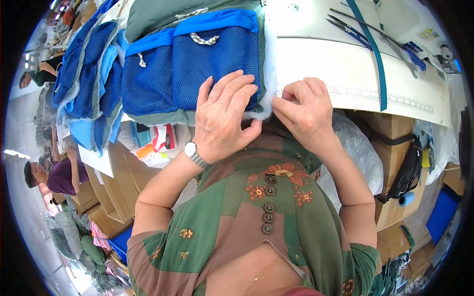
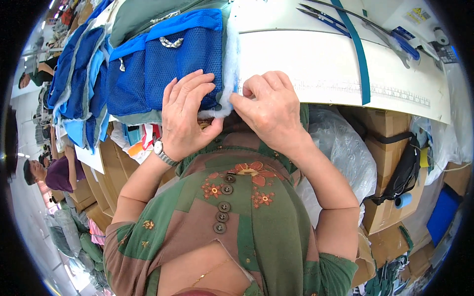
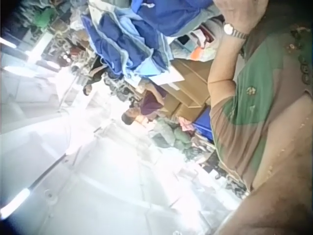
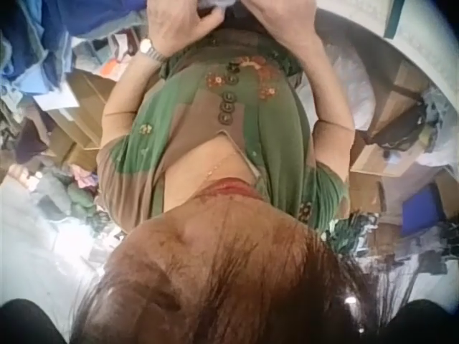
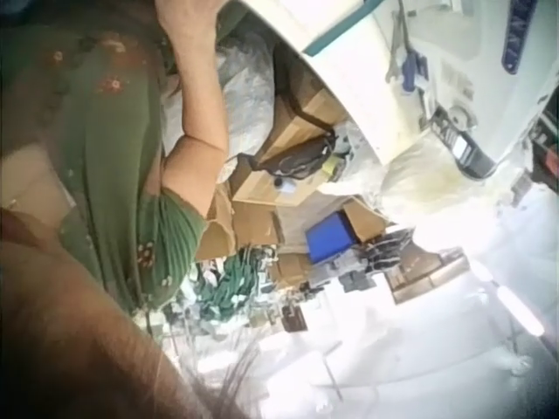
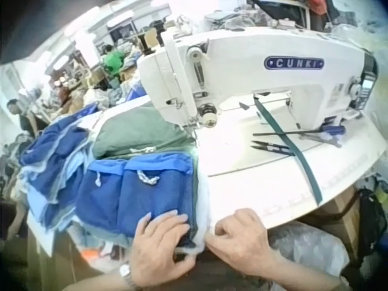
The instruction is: Sewing fabric layers and mesh pockets together using an industrial sewing machine to create bag components.
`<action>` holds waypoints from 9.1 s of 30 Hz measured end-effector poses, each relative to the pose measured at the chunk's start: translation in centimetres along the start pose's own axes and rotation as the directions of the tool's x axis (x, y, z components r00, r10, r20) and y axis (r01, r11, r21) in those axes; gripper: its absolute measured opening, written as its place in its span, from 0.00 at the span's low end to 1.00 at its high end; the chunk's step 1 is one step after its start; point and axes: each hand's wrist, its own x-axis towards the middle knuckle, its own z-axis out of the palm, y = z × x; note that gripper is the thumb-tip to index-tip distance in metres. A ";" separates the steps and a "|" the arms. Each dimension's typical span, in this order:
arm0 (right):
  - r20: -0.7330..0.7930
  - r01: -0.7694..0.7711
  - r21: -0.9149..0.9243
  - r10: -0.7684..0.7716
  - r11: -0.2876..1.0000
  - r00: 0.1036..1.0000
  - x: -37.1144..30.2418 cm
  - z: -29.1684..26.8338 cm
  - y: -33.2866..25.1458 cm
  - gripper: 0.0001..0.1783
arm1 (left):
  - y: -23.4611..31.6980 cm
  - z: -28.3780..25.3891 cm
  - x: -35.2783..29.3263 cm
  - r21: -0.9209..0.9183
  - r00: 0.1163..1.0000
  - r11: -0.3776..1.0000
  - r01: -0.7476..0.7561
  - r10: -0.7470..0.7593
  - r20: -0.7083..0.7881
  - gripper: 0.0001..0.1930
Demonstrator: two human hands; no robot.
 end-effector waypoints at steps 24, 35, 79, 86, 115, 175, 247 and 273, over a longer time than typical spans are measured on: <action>-0.073 0.150 -0.041 -0.153 0.988 0.986 -1.2 0.8 0.9 0.09 | -0.8 -0.6 1.1 0.125 0.986 0.982 -0.140 0.126 0.109 0.12; -0.053 -0.070 0.104 0.076 0.992 0.996 -1.8 -0.2 -1.1 0.14 | -1.3 -1.6 0.8 -0.083 0.973 0.990 -0.111 0.126 0.191 0.11; -0.020 0.208 0.037 -0.208 0.977 0.978 -0.9 1.9 -0.3 0.04 | -2.9 -2.7 3.6 -0.222 0.901 0.936 -0.275 0.331 0.282 0.14; -0.141 0.018 0.186 0.009 0.982 0.990 -1.2 0.1 -0.3 0.11 | -2.3 -2.6 2.5 -0.144 0.905 0.959 -0.243 0.277 0.324 0.17; 0.552 -0.659 0.752 0.552 -0.007 0.625 -3.3 4.5 -3.1 0.11 | -1.9 0.1 0.6 0.103 0.947 0.942 -0.318 0.321 -0.012 0.11; 0.248 -0.397 0.430 0.317 0.811 0.916 -3.1 0.0 -2.6 0.07 | -2.3 1.1 -1.5 -0.023 0.929 0.929 -0.371 0.371 0.017 0.04; 0.275 0.257 -0.021 -0.242 0.966 0.930 6.0 0.2 2.2 0.13 | -9.6 0.4 13.9 -0.057 0.888 0.938 -0.343 0.343 0.306 0.27; 0.194 0.254 -0.029 -0.244 0.967 0.950 9.0 2.3 7.5 0.08 | -11.8 0.2 14.2 -0.303 0.812 0.815 -0.494 0.557 0.174 0.08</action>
